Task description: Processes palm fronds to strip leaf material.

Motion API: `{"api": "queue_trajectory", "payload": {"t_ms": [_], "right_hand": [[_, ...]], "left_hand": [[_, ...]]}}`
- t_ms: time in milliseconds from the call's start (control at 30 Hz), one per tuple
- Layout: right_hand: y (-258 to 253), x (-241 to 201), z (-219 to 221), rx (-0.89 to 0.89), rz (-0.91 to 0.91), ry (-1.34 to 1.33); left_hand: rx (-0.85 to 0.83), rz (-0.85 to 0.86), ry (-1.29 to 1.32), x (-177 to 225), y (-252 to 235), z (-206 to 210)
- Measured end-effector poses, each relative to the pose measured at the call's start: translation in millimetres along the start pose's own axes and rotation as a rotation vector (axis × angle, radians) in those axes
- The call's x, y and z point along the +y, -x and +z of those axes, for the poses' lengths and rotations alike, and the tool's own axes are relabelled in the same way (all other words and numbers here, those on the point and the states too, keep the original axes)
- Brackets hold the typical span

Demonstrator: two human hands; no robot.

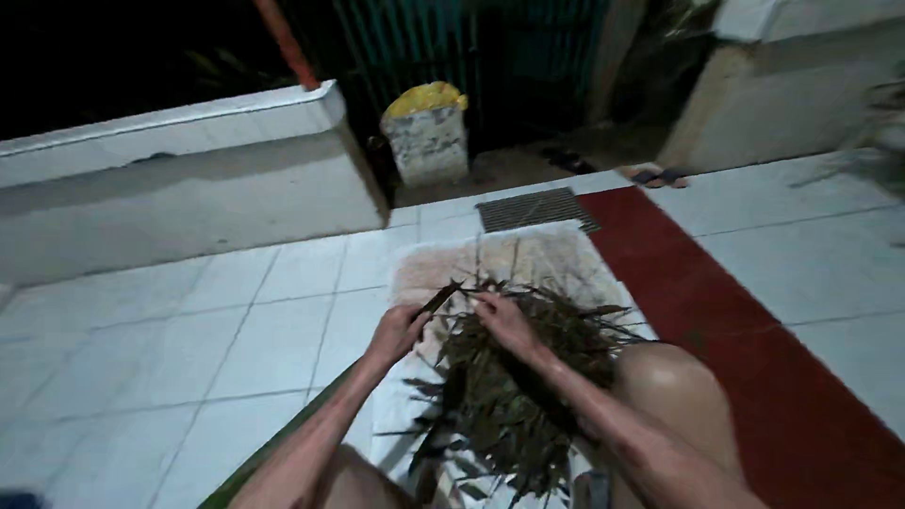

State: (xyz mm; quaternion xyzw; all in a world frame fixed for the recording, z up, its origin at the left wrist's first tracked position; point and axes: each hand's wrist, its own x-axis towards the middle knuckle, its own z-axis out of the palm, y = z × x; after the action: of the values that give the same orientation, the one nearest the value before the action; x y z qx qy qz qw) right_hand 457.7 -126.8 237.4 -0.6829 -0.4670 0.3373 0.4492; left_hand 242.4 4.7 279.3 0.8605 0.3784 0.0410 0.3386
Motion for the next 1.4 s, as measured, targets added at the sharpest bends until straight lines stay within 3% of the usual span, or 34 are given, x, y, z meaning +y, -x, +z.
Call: {"api": "queue_trajectory", "payload": {"t_ms": [400, 900, 1400], "right_hand": [[11.2, 1.4, 27.4, -0.131, -0.141, 0.015], [14.2, -12.4, 21.7, -0.084, -0.011, 0.138], [5.1, 2.2, 17.5, -0.033, 0.082, 0.181]], "left_hand": [[0.077, -0.047, -0.362, 11.3, 0.6, 10.0], [0.143, -0.092, -0.55, 41.2, 6.7, 22.8], [0.074, -0.089, -0.614, 50.5, 15.4, 22.9]]}}
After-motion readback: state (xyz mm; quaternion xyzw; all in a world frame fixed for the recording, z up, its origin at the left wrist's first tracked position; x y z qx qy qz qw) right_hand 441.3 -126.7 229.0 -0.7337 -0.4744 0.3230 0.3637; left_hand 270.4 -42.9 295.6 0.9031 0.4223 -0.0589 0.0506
